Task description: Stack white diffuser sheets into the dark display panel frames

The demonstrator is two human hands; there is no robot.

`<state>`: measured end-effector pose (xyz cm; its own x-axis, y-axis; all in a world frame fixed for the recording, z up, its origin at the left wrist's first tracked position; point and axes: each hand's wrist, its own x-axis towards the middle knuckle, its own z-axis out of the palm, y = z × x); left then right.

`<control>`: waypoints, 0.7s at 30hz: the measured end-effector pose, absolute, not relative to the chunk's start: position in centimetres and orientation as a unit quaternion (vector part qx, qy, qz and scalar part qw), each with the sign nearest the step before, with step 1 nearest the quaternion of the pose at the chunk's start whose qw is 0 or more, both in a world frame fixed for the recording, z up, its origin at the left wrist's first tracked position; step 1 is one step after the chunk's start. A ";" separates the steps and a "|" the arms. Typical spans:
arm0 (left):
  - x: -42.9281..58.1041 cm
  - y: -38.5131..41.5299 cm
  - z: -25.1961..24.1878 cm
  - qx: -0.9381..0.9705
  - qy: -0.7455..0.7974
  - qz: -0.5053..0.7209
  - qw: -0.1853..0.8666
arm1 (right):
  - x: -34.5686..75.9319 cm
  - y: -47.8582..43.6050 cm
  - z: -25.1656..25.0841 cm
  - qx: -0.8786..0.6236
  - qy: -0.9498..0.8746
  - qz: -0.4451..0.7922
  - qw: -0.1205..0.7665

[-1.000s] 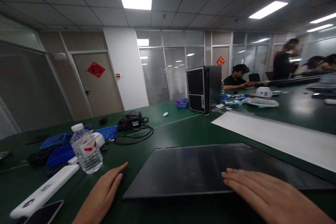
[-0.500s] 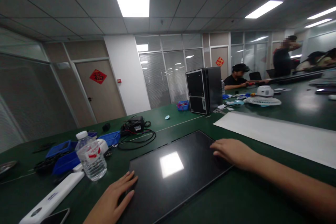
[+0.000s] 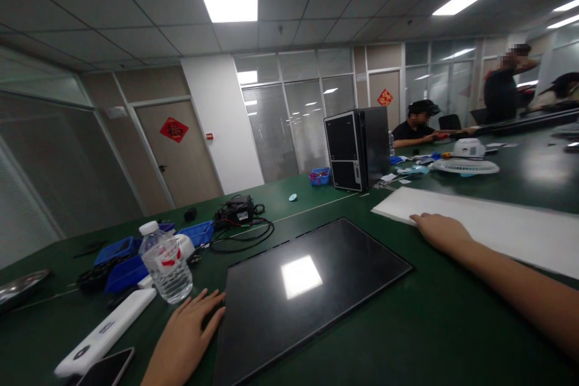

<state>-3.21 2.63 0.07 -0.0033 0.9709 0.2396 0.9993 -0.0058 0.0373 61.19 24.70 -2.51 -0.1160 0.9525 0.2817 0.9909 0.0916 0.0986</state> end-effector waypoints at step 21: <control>-3.1 1.8 -0.7 -0.722 -0.683 -0.109 0.002 | 49.2 15.5 2.9 -0.346 -0.911 0.081 0.208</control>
